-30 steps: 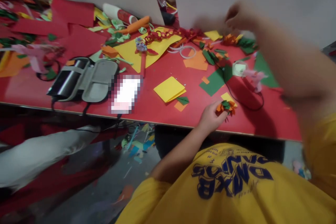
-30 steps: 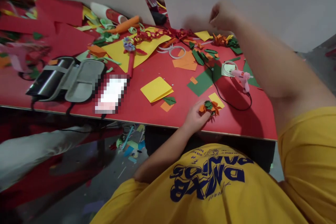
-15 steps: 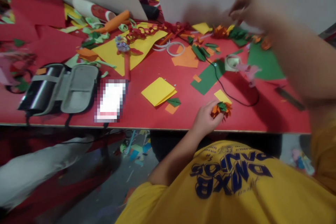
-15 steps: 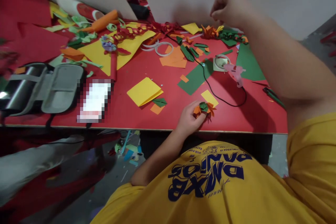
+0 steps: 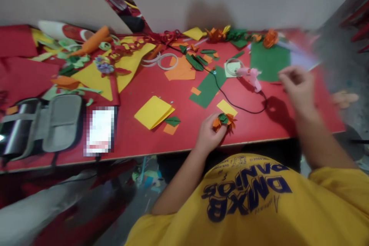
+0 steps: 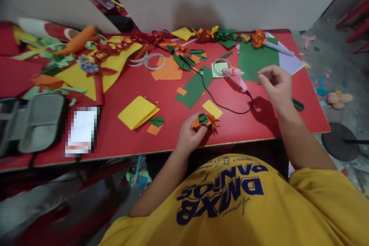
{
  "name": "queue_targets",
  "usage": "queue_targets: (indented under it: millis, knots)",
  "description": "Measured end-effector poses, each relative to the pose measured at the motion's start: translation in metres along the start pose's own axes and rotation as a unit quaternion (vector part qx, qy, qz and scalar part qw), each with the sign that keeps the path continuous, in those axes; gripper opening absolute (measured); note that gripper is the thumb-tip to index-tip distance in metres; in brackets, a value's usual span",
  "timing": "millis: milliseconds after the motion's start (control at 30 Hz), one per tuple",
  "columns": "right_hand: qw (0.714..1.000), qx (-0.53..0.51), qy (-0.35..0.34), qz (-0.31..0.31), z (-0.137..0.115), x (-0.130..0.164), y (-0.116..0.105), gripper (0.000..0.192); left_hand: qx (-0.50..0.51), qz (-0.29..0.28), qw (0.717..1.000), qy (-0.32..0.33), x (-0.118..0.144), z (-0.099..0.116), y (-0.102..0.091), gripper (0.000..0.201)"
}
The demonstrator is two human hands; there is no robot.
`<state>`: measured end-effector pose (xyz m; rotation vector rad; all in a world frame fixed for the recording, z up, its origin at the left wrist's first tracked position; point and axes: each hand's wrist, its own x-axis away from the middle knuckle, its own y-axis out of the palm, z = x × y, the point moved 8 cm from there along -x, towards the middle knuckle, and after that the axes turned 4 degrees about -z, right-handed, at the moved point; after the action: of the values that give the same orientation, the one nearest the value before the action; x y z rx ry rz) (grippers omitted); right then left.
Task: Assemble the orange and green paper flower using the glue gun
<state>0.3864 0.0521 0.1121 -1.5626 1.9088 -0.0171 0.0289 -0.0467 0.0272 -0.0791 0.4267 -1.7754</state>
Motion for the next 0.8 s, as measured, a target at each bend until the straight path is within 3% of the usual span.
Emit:
queue_targets:
  millis: [67,133,367,500,800]
  knots:
    - [0.999,-0.011,-0.003,0.036,0.007,0.025,0.006,0.016,0.003,0.002,1.0,-0.02,0.001,-0.005,0.0,0.014]
    - [0.999,-0.013,0.002,0.029,0.011,0.039,0.02,0.014,0.011,0.007,0.999,-0.042,0.002,-0.009,-0.001,0.016]
    - [0.992,-0.007,0.004,-0.123,0.014,0.048,0.069,0.011,0.078,0.018,0.995,-0.055,0.002,-0.014,0.0,0.045]
    - [0.986,-0.001,-0.018,-0.166,0.007,0.057,0.077,0.011,0.073,0.016,0.995,-0.059,0.002,-0.016,0.0,0.043]
    - [0.984,0.007,-0.022,-0.179,0.009,0.055,0.078,0.012,0.065,-0.003,0.995,-0.073,-0.002,-0.016,0.004,0.037]
